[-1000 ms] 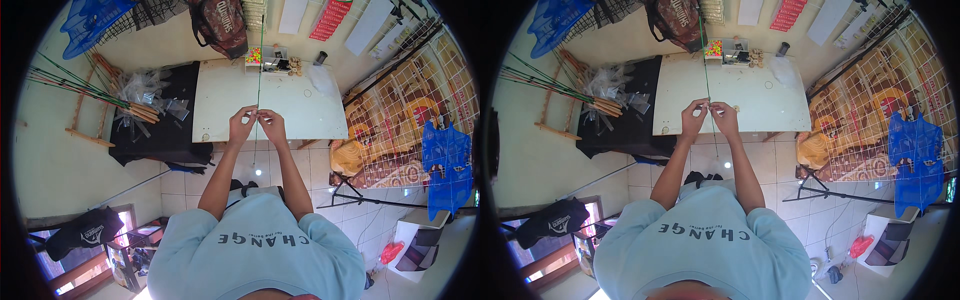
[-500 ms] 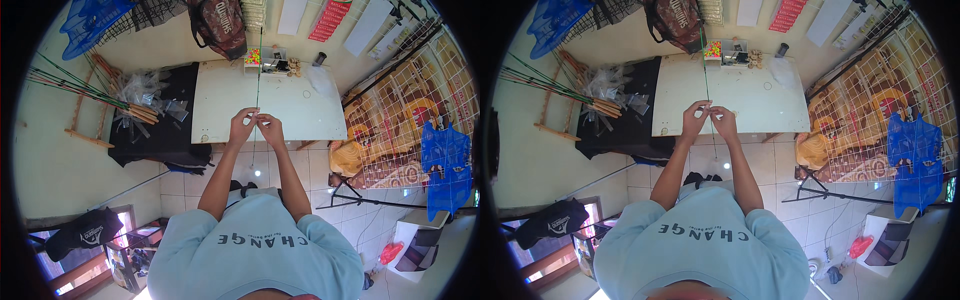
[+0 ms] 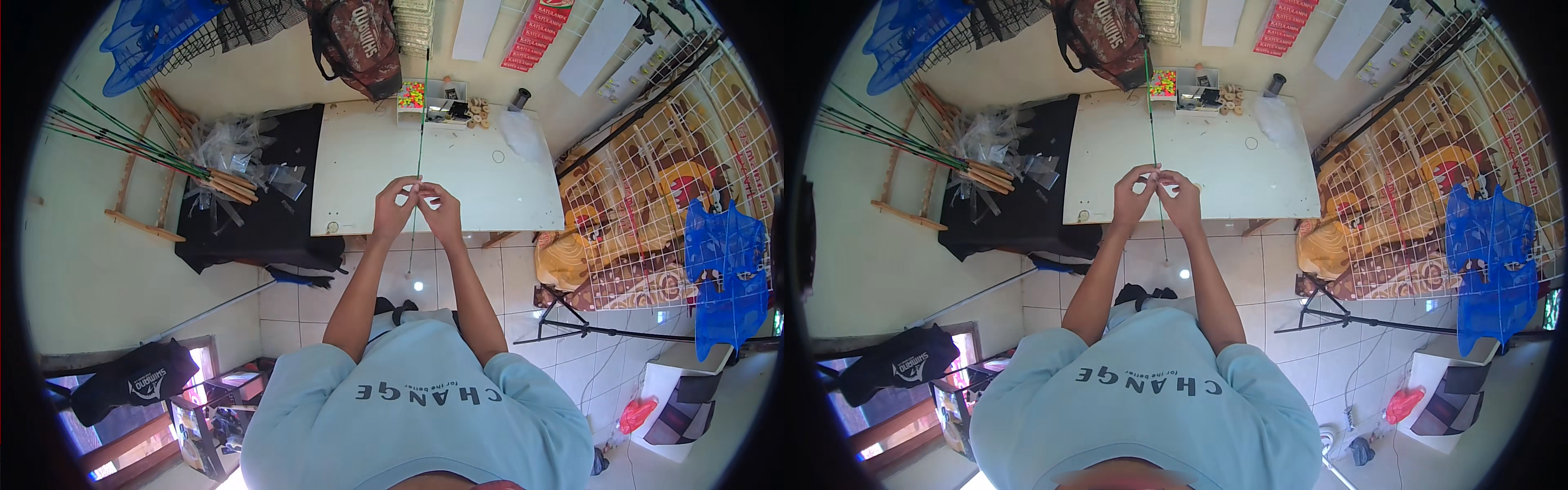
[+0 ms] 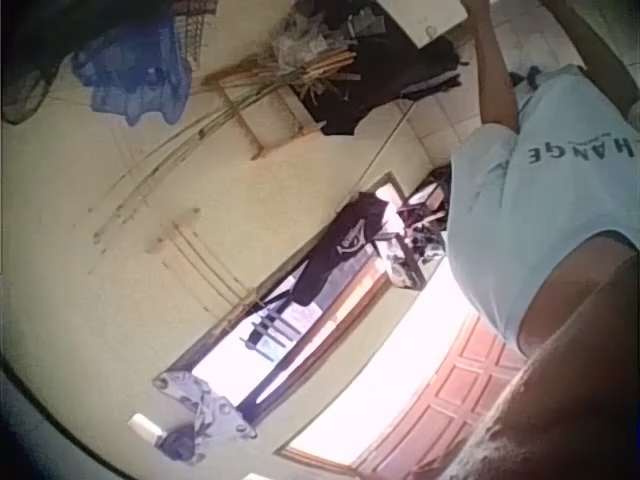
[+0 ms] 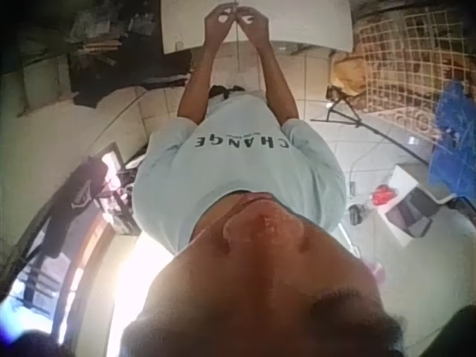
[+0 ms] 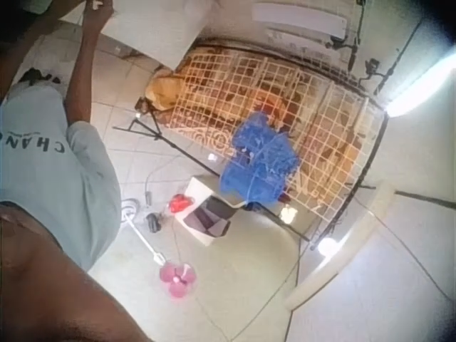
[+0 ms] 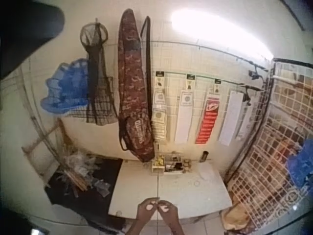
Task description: Assembling and repairing the tip section of a fishing rod using small components and guide rings.
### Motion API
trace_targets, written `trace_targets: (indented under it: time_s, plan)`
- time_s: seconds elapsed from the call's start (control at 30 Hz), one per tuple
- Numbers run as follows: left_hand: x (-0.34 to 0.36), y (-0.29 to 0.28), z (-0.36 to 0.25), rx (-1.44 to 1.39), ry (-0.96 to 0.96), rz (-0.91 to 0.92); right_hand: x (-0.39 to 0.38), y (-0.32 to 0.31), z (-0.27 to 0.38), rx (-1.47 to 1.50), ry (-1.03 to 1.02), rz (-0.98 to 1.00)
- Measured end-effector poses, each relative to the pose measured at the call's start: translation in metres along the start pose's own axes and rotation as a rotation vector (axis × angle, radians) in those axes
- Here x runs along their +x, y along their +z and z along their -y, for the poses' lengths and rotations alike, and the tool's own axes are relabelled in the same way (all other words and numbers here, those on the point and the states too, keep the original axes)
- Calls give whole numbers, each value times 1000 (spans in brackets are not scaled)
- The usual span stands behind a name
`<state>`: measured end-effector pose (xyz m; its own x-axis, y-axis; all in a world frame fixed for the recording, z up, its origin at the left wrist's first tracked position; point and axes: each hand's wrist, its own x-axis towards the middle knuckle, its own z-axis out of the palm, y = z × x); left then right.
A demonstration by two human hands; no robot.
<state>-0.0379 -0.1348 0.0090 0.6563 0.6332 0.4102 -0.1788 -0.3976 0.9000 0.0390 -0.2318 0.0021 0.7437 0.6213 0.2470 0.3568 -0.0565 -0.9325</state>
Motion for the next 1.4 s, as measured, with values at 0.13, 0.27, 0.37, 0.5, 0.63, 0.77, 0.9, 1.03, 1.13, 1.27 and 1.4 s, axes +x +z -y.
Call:
trace_targets:
  time_s: [0.13,0.27,0.37,0.5,0.63,0.77,0.9,1.03,1.13,1.27,1.4]
  plan:
    - [1,0,-2,1,18,-10,1,2,1,-11,23,-67]
    - [0,-1,-3,9,25,-13,-1,1,1,-43,-7,-118]
    - [0,-1,-1,-3,35,-13,-1,0,4,-30,-18,-122]
    - [-2,1,-3,-49,45,-12,1,-1,1,-11,-49,-153]
    - [-1,0,-5,-105,-62,6,3,-4,5,-32,-53,-147]
    - [6,-3,4,-29,-99,81,5,-6,5,-113,-69,-121]
    - [14,-2,8,73,-83,158,13,-15,1,-331,-196,-110]
    - [16,-3,9,136,-82,156,16,-16,5,-324,-209,-62]
    - [16,0,6,131,-91,148,15,-17,4,-336,-175,-56]
    - [13,2,2,54,-106,103,14,-21,3,-265,-76,-5]
    - [12,0,-2,82,-84,80,11,-32,-2,-197,21,15]
